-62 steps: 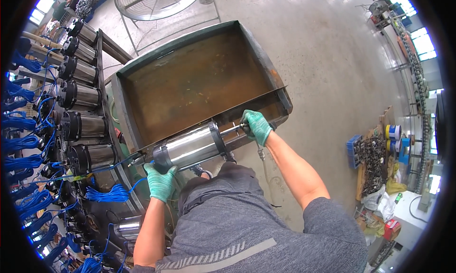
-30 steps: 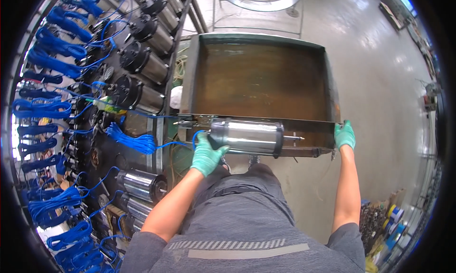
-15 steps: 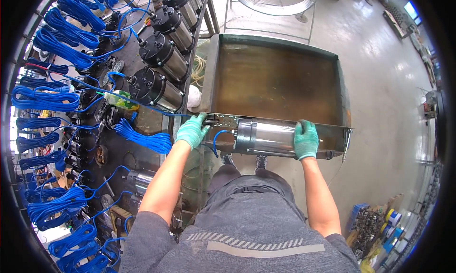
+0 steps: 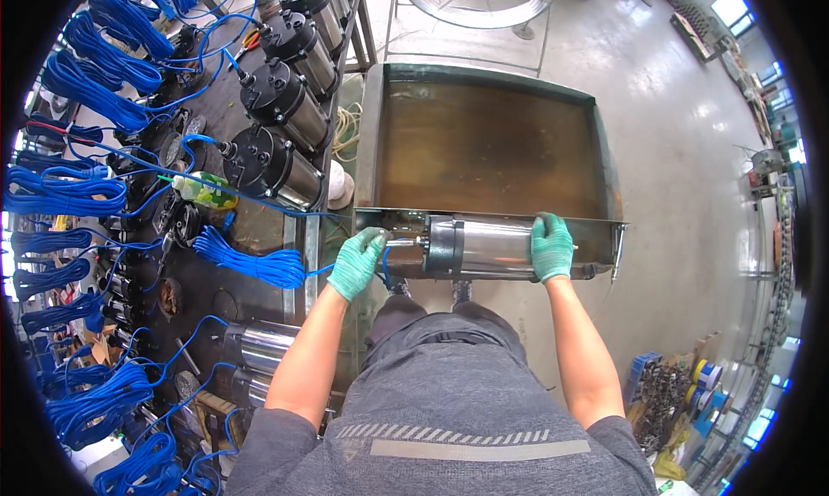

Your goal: The person picks up submersible pumps with attached blue cables from a rack and places them into a water tank to test them before putting them back.

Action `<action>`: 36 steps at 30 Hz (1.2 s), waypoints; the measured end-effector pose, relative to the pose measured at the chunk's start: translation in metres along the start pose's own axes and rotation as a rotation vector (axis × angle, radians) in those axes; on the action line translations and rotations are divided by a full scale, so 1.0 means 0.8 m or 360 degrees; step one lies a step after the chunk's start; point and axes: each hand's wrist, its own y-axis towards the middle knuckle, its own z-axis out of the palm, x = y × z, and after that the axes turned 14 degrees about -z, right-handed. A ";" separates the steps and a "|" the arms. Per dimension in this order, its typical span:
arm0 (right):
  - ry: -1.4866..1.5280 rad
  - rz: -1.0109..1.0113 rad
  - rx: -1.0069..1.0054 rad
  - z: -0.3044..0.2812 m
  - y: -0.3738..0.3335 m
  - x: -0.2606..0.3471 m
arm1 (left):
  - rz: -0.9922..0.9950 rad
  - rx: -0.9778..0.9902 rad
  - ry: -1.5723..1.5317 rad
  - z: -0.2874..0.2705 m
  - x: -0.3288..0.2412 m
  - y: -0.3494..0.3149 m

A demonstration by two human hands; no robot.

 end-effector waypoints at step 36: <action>-0.0029 0.0033 0.0005 0.000 0.002 0.004 | -0.0055 0.0240 0.0951 0.006 -0.019 0.024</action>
